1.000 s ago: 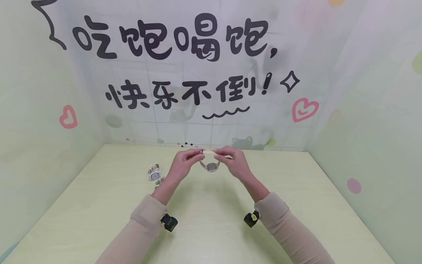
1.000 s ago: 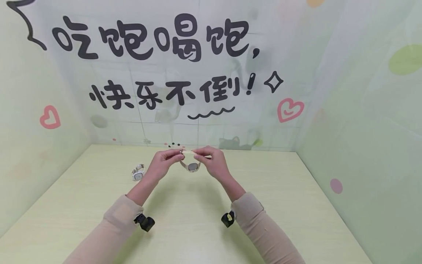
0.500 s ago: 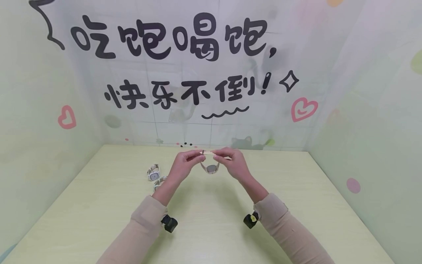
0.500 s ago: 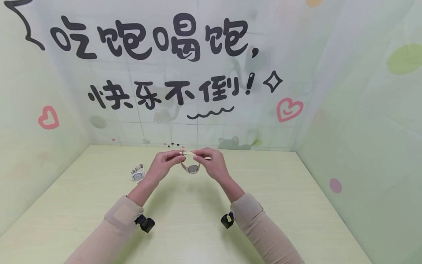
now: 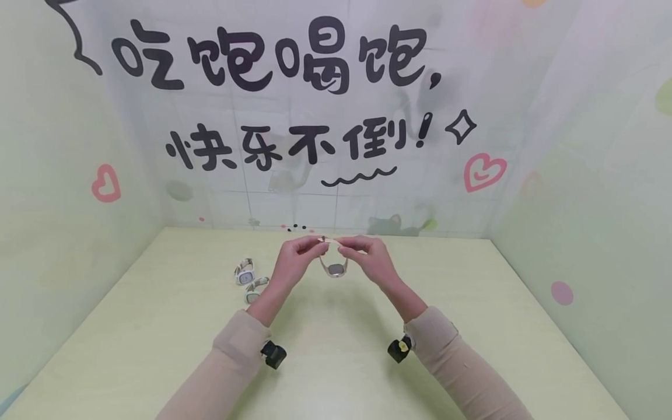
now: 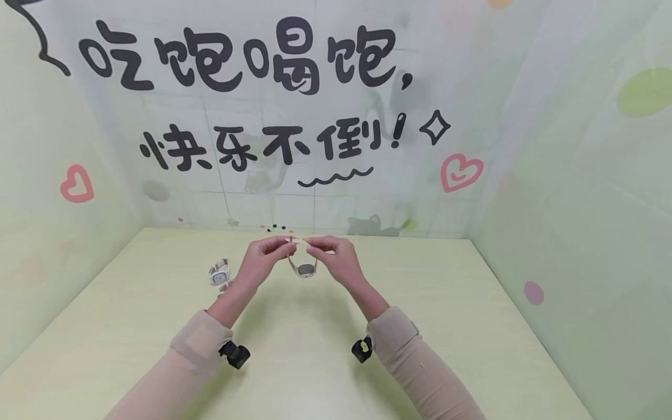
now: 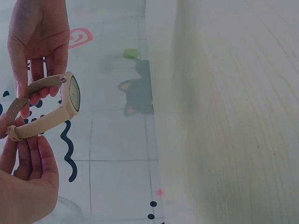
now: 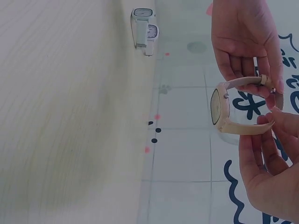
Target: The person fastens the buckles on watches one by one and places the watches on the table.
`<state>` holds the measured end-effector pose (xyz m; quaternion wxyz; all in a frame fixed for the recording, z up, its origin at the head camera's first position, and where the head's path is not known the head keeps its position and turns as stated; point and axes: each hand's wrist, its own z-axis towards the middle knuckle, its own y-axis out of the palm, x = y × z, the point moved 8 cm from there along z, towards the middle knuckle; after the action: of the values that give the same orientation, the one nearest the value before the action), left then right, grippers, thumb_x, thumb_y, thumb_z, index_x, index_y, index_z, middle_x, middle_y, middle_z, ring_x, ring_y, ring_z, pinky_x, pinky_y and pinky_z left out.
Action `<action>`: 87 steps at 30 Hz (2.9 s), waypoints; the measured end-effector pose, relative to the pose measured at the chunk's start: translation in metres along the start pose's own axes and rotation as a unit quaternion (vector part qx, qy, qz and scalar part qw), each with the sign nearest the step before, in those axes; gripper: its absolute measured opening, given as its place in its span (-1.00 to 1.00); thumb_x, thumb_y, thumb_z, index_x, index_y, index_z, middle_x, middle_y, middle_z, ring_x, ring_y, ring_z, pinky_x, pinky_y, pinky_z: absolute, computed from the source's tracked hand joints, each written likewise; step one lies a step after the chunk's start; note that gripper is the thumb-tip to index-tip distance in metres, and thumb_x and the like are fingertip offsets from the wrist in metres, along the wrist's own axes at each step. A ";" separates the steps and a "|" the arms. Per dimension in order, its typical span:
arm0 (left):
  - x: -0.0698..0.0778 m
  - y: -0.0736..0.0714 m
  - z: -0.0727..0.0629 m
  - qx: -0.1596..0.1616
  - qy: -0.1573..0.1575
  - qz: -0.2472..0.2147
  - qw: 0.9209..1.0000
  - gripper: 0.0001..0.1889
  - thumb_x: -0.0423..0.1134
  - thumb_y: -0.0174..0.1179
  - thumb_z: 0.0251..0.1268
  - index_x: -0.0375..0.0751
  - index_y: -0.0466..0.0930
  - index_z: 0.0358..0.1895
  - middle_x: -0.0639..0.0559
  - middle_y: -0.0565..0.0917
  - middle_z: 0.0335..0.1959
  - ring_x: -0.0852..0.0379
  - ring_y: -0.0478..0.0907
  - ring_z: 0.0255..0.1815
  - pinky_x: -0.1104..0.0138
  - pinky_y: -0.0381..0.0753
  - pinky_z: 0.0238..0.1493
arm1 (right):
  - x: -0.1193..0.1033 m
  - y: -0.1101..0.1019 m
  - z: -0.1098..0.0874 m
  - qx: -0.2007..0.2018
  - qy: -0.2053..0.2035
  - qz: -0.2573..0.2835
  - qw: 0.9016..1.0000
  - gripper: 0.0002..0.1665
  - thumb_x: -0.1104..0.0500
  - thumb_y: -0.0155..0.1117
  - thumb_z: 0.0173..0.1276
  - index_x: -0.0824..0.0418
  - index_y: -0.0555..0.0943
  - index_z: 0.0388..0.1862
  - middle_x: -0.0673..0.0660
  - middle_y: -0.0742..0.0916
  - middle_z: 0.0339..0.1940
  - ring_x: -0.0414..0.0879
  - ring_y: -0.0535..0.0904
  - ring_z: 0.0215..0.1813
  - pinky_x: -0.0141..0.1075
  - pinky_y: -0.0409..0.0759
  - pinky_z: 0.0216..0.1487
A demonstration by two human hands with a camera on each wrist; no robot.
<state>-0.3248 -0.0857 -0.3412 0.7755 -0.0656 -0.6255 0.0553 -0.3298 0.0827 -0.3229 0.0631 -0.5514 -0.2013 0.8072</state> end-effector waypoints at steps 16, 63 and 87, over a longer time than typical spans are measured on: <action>0.003 0.005 -0.001 0.026 -0.004 -0.031 0.999 -0.71 -0.16 0.29 0.36 -0.27 0.72 0.01 -0.10 0.79 -0.13 0.33 0.67 -0.24 0.36 0.69 0.04 | -0.003 0.001 -0.002 -0.015 -0.011 -0.010 1.000 -0.70 0.17 0.33 0.39 0.27 0.72 0.03 0.23 0.79 0.02 0.06 0.68 0.06 -0.16 0.66 0.08; 0.033 0.025 -0.017 0.035 0.125 0.299 0.945 -0.77 -0.09 0.30 0.34 -0.12 0.80 -0.10 0.00 0.80 -0.31 0.11 0.70 -0.29 0.20 0.72 -0.19 | -0.041 0.001 -0.008 0.051 -0.093 -0.182 0.978 -0.92 0.28 0.44 0.26 0.28 0.69 -0.35 0.14 0.76 -0.36 -0.05 0.74 -0.25 -0.33 0.76 -0.19; 0.022 0.025 -0.017 0.013 0.091 0.297 0.950 -0.77 -0.08 0.34 0.30 -0.09 0.78 -0.10 0.06 0.77 -0.38 0.20 0.63 -0.40 0.32 0.65 -0.31 | -0.031 -0.004 -0.006 0.070 -0.042 -0.094 0.992 -0.84 0.19 0.27 0.41 0.29 0.66 -0.27 0.20 0.78 -0.25 0.03 0.72 -0.15 -0.18 0.77 -0.07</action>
<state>-0.3040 -0.0579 -0.3275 0.7783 -0.2431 -0.5037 0.2853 -0.3127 0.0777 -0.2961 0.1687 -0.4899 -0.1978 0.8321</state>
